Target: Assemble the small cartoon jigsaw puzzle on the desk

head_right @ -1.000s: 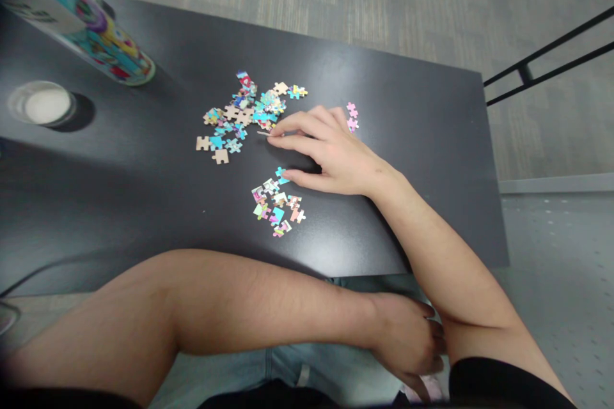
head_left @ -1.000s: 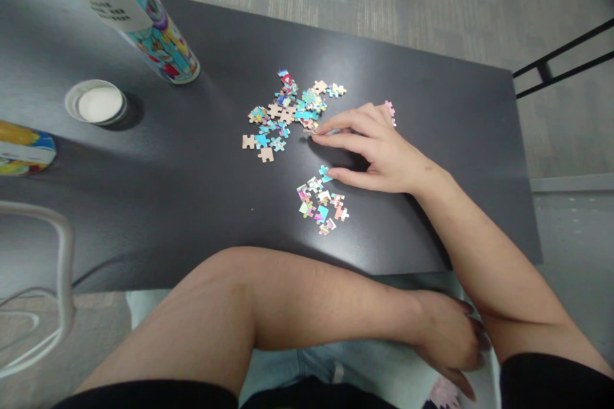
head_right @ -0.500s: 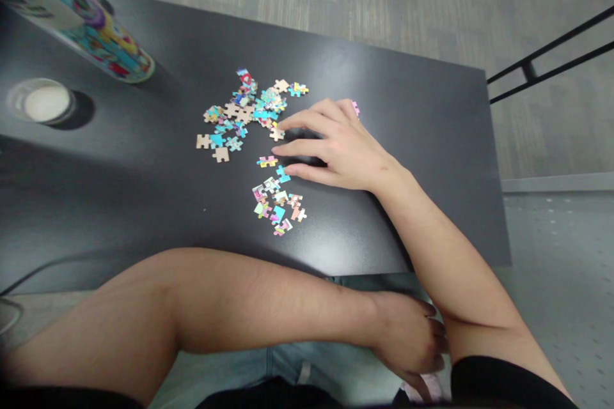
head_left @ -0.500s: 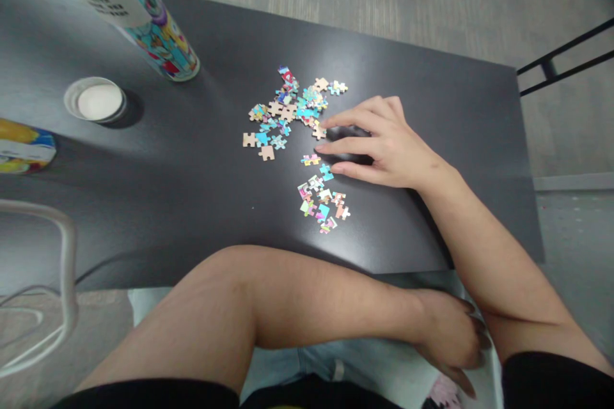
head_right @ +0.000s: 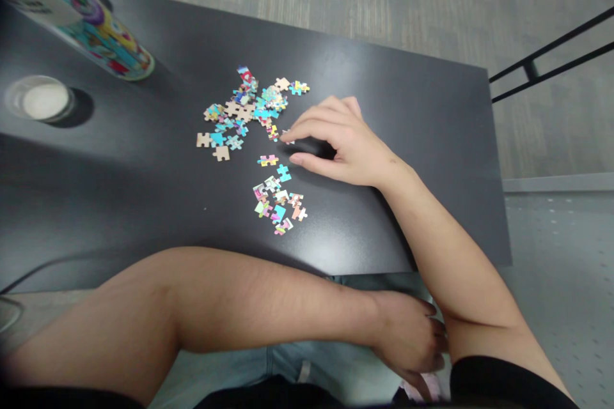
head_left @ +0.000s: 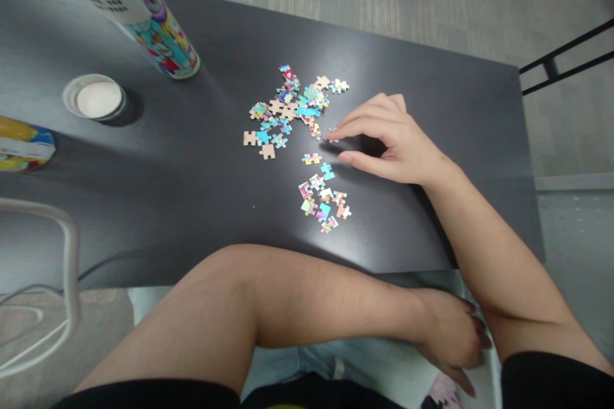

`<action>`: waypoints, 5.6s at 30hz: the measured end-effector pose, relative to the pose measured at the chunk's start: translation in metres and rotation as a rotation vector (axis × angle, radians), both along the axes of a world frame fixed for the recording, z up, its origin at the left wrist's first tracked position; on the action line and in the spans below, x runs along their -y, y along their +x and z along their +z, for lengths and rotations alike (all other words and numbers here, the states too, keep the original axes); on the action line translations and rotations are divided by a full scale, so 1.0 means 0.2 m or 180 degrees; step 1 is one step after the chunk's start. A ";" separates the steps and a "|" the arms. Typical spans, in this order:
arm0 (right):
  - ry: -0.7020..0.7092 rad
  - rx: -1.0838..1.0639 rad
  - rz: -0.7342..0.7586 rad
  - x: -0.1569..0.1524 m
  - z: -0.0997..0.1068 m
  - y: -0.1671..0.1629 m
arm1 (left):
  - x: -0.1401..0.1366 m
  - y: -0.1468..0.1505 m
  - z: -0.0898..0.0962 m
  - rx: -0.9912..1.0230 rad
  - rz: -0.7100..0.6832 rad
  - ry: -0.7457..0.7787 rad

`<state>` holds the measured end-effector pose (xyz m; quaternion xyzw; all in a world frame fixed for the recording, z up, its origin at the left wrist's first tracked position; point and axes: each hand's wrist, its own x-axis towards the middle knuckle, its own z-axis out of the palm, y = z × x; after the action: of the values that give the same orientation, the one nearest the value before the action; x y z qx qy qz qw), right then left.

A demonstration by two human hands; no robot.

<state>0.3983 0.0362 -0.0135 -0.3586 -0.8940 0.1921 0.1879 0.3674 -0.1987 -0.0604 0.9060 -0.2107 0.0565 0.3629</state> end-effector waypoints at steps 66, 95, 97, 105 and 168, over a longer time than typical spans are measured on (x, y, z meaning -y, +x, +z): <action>0.0623 0.0445 -0.0152 0.01 0.00 -0.01 | 0.02 0.06 -0.04 0.0192 -0.0098 0.0047; -0.0178 -0.1516 -0.0953 -0.05 -0.12 -0.05 | 0.04 0.07 -0.08 0.0484 -0.0080 0.0117; -0.0264 -0.1716 -0.0907 -0.04 -0.12 -0.07 | 0.03 0.07 -0.08 0.0467 -0.0084 0.0146; -0.0585 -0.1877 -0.0763 -0.04 -0.11 -0.08 | 0.00 0.05 -0.01 0.0278 -0.0101 0.0149; -0.0524 -0.1322 -0.0722 -0.03 -0.08 -0.01 | 0.02 -0.02 0.05 -0.0979 0.0445 -0.0909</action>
<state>0.3967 0.0429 -0.0298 -0.4237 -0.7715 0.3115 0.3580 0.3642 -0.2031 -0.0500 0.8557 -0.0794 -0.0282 0.5105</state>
